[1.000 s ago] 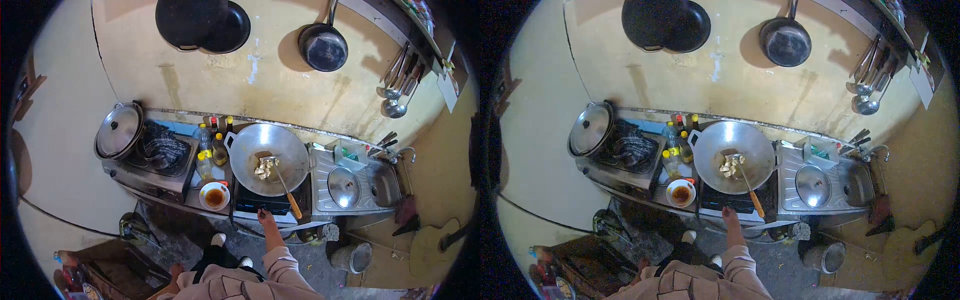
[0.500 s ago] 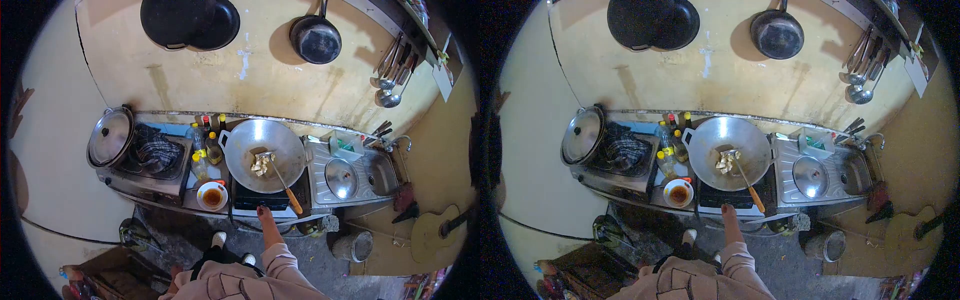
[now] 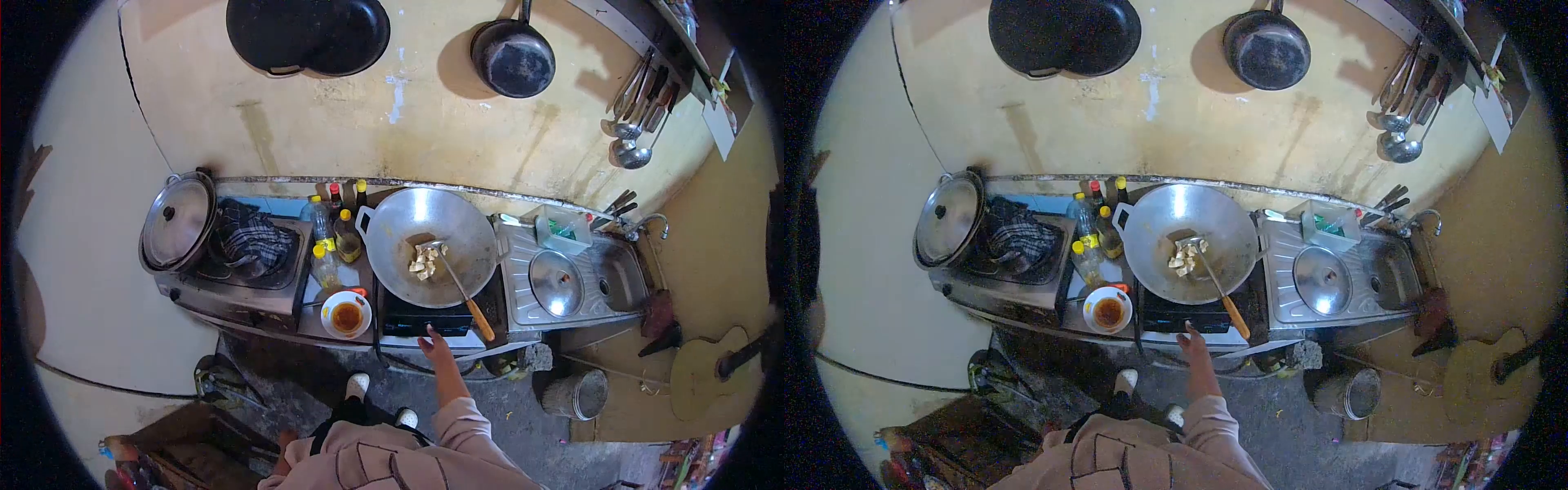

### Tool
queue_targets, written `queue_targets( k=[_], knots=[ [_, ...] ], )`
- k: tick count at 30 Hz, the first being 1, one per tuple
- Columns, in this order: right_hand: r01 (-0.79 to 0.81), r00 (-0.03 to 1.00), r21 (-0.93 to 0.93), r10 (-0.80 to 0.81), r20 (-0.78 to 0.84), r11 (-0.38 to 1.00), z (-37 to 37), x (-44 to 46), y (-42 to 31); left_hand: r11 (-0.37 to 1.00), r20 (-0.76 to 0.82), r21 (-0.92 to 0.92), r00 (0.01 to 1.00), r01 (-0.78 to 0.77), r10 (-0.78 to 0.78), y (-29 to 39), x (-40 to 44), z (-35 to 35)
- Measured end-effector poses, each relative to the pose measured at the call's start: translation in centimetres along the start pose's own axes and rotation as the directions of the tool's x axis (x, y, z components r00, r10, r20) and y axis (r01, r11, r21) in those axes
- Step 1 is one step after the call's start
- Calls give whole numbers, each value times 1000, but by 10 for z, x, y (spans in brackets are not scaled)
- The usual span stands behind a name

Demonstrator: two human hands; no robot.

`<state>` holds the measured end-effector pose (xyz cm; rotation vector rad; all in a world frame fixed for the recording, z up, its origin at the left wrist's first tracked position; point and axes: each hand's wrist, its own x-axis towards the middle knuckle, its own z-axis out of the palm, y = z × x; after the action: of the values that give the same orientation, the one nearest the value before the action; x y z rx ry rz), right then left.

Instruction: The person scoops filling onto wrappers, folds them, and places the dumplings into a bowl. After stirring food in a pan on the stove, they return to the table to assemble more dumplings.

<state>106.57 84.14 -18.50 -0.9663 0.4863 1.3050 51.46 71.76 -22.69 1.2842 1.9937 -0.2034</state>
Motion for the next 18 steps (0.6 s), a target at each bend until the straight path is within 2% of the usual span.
queue_targets(
  k=[2, 3, 4, 5, 6, 7, 8, 9, 10, 12, 13, 14, 15, 16, 18],
  knots=[
    [-19, 960, -86, -6, -280, 996, 17, -58, -11, 996, -23, -10, 996, 89, -90, 7, -6, -2],
    [137, 951, -39, -143, -273, 990, -3, -60, -17, 991, -35, -21, 990, 133, -134, 13, -8, -2],
    [288, 923, 7, -275, -270, 958, -31, -55, -30, 986, 27, 168, 1000, -18, 14, 9, 0, 6],
    [439, 838, 102, -365, -405, 893, -37, -78, -47, 923, 114, 341, 983, -176, 145, 3, 7, 13],
    [616, 771, -2, -604, -202, 787, -52, -93, -66, 921, 112, 345, 983, -178, 148, 2, 7, 14],
    [752, 631, -101, -756, -174, 651, -52, -112, -84, 919, 109, 350, 983, -180, 151, 0, 7, 16],
    [854, 466, -193, -875, -129, 483, -40, -136, -100, 983, 15, 184, 1000, -29, 27, 0, 4, 19],
    [895, 370, -255, -928, -31, 366, -26, -156, -117, 994, -55, 0, 992, 113, -113, 1, 1, 24],
    [923, 271, -304, -960, 73, 237, -13, -170, -130, 999, -154, 8, 987, 54, -52, 1, -4, 31],
    [847, 278, -519, -927, 251, 114, 6, -178, -144, 997, -346, 38, 935, -64, 73, 12, -27, 29],
    [795, 294, -605, -895, 336, 34, 17, -183, -150, 994, -275, 44, 956, -96, 104, 13, -20, 28],
    [600, 333, -775, -817, 470, -201, 39, -201, -146, 991, -201, 48, 970, -127, 134, 7, 0, 33],
    [354, 413, -823, -715, 564, -444, 61, -218, -135, 986, -127, 50, 978, -158, 163, 8, 5, 32],
    [265, 474, -816, -667, 574, -514, 74, -222, -126, 945, -166, 202, 942, -258, 293, 3, 7, 37],
    [94, 596, -756, -572, 564, -648, 91, -225, -114, 978, -113, 55, 972, -200, 205, 6, 14, 37]
  ],
)
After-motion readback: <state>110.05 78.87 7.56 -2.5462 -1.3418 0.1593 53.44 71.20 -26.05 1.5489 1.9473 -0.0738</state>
